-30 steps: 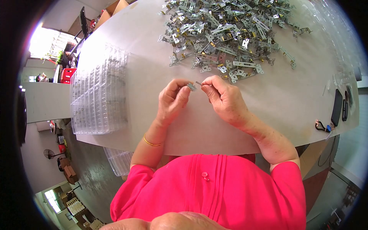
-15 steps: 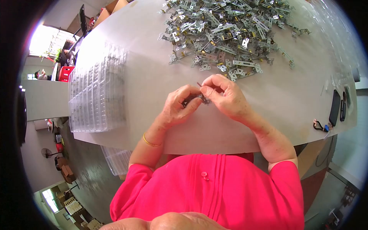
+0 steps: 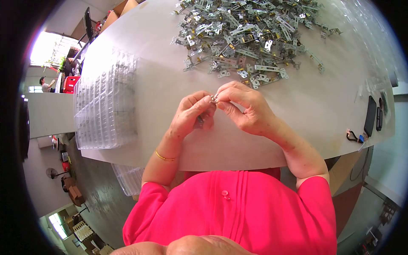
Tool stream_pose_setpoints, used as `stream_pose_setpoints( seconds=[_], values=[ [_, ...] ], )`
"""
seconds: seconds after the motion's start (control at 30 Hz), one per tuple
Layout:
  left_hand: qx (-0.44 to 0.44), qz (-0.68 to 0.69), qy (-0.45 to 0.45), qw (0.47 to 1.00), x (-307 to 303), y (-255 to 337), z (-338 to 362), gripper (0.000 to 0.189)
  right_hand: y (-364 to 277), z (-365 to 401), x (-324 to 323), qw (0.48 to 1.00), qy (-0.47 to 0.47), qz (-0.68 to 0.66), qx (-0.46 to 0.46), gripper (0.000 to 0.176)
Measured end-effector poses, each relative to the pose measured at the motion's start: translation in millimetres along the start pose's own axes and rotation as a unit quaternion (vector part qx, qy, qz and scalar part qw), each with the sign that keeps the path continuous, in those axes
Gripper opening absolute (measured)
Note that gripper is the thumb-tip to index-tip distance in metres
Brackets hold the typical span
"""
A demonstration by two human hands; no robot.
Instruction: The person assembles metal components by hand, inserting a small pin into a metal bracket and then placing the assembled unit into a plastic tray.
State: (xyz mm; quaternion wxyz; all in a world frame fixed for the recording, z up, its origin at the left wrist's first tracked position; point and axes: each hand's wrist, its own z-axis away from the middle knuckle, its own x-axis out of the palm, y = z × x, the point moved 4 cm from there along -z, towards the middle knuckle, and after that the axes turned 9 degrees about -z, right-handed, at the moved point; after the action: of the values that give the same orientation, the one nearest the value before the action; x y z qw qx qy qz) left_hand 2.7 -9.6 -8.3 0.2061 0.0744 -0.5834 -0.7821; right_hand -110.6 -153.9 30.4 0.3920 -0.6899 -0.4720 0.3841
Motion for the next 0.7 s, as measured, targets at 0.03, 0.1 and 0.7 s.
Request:
stream_pose_setpoints(
  seconds=[0.03, 0.1, 0.7],
  values=[
    [0.000, 0.000, 0.001, 1.000, -1.9, 2.4, 0.5, 0.034, 0.4, 0.0, -3.1, 1.000, 0.014, -0.007, -0.008, 0.008],
    [-0.015, 0.117, -0.061, 0.991, -0.3, 8.8, 1.0, 0.040, 0.3, 0.3, -5.0, 0.999, 0.028, -0.013, -0.017, 0.008],
    [0.204, -0.030, 0.023, 0.978, -6.0, 4.0, -4.0, 0.038, 14.2, 7.7, -8.1, 0.984, 0.155, -0.046, 0.074, 0.006]
  ],
)
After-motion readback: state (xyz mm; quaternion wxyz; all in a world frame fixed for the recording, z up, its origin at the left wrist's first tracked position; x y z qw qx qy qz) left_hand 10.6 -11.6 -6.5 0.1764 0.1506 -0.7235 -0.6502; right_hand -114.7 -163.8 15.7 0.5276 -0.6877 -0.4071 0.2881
